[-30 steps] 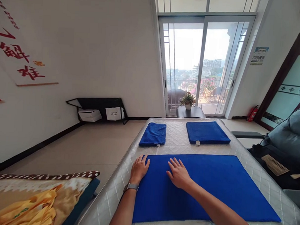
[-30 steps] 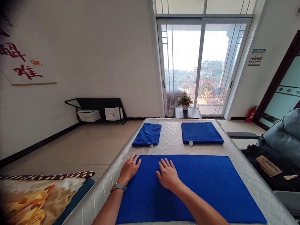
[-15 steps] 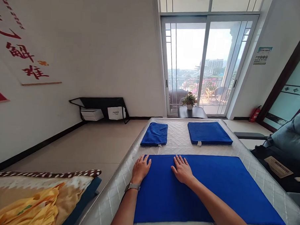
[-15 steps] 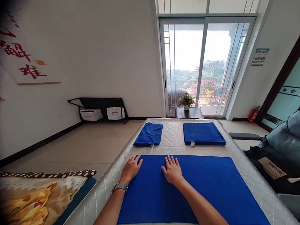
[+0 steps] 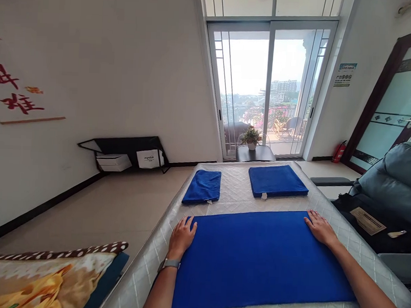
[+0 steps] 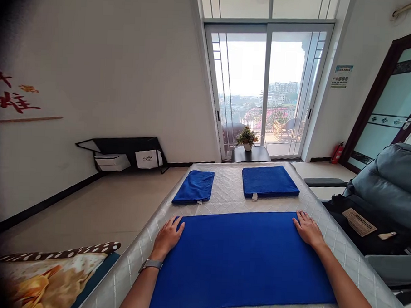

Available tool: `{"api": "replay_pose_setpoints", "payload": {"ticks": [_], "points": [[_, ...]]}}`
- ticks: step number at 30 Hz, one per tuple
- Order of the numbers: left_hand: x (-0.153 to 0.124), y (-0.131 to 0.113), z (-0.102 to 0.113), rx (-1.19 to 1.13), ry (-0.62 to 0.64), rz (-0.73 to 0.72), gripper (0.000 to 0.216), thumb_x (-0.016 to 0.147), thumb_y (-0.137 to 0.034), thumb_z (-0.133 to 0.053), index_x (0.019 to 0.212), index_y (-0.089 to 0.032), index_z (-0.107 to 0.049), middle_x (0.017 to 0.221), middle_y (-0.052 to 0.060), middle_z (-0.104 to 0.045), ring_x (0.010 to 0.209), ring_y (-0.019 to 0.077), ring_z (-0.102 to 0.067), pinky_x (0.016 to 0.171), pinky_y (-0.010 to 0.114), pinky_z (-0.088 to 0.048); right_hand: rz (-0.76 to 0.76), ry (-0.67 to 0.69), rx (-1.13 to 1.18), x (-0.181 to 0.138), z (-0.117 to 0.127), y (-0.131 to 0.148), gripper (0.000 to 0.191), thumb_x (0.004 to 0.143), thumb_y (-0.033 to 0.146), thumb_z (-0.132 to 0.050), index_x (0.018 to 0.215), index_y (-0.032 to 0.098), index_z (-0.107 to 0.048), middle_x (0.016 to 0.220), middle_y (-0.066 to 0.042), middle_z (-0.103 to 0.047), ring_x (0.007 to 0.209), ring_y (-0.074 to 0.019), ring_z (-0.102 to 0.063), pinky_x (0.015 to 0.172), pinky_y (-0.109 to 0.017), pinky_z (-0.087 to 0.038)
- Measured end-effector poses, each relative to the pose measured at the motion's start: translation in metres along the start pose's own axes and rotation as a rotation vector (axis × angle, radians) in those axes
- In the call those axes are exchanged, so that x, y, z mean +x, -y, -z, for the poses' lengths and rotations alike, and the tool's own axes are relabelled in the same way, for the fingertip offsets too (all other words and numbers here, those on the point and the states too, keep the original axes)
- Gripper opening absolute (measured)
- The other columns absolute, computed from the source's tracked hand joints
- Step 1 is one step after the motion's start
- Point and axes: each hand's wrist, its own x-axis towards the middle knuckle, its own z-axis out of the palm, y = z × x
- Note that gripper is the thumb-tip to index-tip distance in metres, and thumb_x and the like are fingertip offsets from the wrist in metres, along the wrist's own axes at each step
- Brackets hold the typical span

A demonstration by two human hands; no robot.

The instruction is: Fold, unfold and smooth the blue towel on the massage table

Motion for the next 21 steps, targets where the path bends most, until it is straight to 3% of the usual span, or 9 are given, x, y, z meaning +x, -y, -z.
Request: {"api": "replay_pose_setpoints", "payload": {"ticks": [4,12,17,20,21], "points": [[0.001,0.001,-0.001,-0.003,-0.001,0.004,0.049,0.103,-0.039,-0.037,0.14,-0.016,-0.06,0.144,0.014,-0.059,0.133,0.027,-0.055,0.114,0.041,-0.041,-0.069,-0.015,0.006,0.003,-0.006,-0.029,0.079,0.099,0.054,-0.018,0.157,0.004,-0.032,0.165,-0.015,-0.029,0.154,-0.0247,-0.023,0.126,-0.042,-0.018],[0.0,0.002,-0.001,-0.017,0.004,0.006,0.05,0.103,-0.041,-0.036,0.139,-0.016,-0.06,0.145,0.016,-0.058,0.133,0.0284,-0.055,0.113,0.043,-0.042,-0.096,0.014,0.088,0.001,0.0,-0.019,0.08,0.098,0.055,-0.021,0.159,0.004,-0.027,0.167,-0.014,-0.023,0.155,-0.0249,-0.018,0.126,-0.046,-0.015],[0.001,0.001,0.001,-0.018,0.012,0.004,0.05,0.102,-0.039,-0.037,0.139,-0.015,-0.061,0.143,0.016,-0.059,0.133,0.0289,-0.055,0.112,0.043,-0.043,-0.085,-0.007,0.227,-0.002,0.022,-0.015,0.066,0.101,0.042,-0.021,0.15,0.006,-0.046,0.163,-0.02,-0.032,0.152,-0.0271,-0.028,0.123,-0.045,-0.024],[0.001,0.001,0.001,-0.013,0.021,-0.004,0.051,0.103,-0.039,-0.035,0.139,-0.014,-0.06,0.143,0.017,-0.059,0.132,0.0292,-0.055,0.112,0.043,-0.043,-0.084,-0.102,0.268,-0.009,0.036,-0.006,0.06,0.105,0.032,-0.013,0.145,0.012,-0.054,0.164,-0.018,-0.033,0.147,-0.0229,-0.037,0.118,-0.038,-0.033],[0.001,0.001,0.001,-0.01,0.02,-0.006,0.051,0.103,-0.039,-0.035,0.139,-0.014,-0.06,0.143,0.017,-0.059,0.132,0.0291,-0.055,0.112,0.043,-0.042,-0.083,-0.148,0.277,-0.012,0.041,-0.001,0.055,0.106,0.033,-0.019,0.142,0.016,-0.056,0.161,-0.017,-0.037,0.143,-0.0235,-0.042,0.115,-0.039,-0.037]]}}
